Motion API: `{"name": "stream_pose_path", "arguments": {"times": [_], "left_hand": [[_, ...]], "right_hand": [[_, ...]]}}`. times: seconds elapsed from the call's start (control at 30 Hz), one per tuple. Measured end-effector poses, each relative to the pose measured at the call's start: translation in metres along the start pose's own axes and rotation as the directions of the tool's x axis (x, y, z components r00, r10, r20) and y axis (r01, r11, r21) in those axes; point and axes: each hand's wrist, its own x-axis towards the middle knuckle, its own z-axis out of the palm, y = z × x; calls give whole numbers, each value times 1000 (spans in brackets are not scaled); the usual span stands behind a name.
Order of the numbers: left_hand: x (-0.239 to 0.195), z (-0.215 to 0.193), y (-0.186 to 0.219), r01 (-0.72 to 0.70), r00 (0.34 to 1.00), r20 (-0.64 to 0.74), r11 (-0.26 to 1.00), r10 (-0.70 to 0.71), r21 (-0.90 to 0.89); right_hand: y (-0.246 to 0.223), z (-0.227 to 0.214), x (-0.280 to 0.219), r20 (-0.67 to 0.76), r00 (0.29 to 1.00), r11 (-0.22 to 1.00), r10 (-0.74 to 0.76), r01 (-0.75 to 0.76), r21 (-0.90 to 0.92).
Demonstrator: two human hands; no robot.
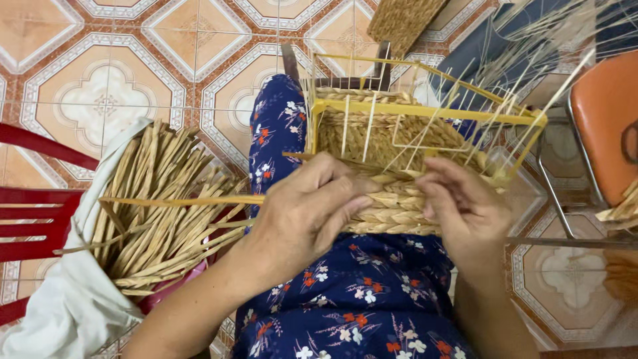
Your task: The person weaves a rectangular basket by hand, interlacing dried palm strips through a yellow metal frame. They repeatedly pull strips through the frame and tighten the weave to build up the basket walls.
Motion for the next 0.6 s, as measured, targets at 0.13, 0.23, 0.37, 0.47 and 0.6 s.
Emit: {"name": "stream_pose_path", "arguments": {"times": [0.13,0.23,0.37,0.47,0.6], "left_hand": [[13,19,-4,111,992,55,993,-112,27],[16,19,-9,101,995,11,993,-101,-63],[19,22,-17,174,983,62,985,-172,-17],[21,24,-21,191,977,86,980,-195,49],[21,26,-23,185,971,136,978,-198,101]], "right_hand": [[-8,15,13,70,982,946,-178,190,-262],[-11,23,18,112,985,964,-131,153,-217],[-8,27,20,112,980,961,-163,184,-207],[-3,26,12,40,983,969,-181,186,-162],[4,20,-4,25,983,973,-184,185,-138]]}}
